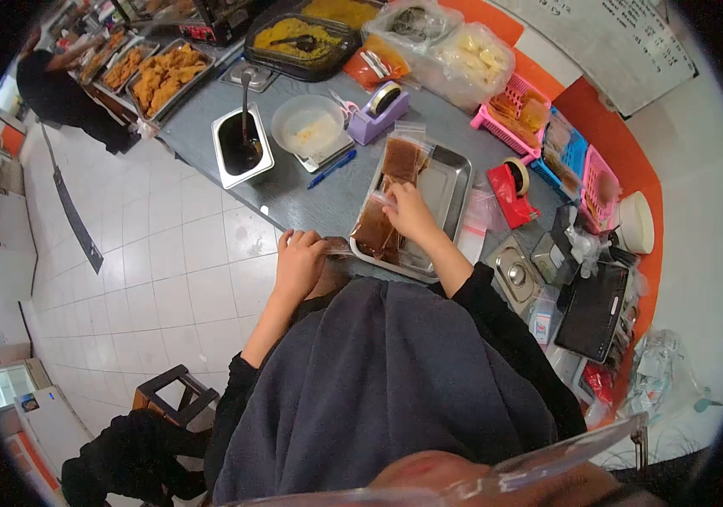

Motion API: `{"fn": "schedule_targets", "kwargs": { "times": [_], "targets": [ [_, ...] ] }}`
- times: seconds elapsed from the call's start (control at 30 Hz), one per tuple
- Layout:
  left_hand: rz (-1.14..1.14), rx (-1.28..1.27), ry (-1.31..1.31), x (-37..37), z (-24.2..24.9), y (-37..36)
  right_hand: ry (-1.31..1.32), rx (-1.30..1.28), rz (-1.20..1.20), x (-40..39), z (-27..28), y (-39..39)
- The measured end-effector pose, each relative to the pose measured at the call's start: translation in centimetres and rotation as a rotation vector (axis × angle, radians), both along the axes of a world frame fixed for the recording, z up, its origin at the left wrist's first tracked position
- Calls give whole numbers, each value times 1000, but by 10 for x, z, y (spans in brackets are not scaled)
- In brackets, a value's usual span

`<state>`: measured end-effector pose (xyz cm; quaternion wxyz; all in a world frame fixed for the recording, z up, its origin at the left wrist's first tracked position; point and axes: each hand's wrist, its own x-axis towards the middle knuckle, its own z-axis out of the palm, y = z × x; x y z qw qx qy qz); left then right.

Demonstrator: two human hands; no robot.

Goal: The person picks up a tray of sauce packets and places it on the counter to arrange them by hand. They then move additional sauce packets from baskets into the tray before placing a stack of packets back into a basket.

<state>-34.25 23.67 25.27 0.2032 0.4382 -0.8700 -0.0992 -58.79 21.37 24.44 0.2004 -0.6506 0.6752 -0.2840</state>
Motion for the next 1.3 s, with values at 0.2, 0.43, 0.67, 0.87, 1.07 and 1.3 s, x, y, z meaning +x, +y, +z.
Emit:
{"fn": "schedule_targets", "kwargs": {
  "times": [0.2,0.43,0.67,0.87,1.07,1.3],
  "targets": [
    [-5,3,-42,0,0,-1,60,-113,47,-2,-1,1],
    [11,-2,-9,-2,8,4,-86,-117,-1,-2,0,2],
    [5,-76,-2,1,-3,3,-102,250,158,-3,28,-9],
    [13,-128,34,3,-6,6,-136,92,358,36,74,-21],
    [84,-162,138,4,-16,7,-82,-10,499,77,20,-20],
    [199,-137,30,1,-16,11,-159,65,636,67,3,13]
  ]
}}
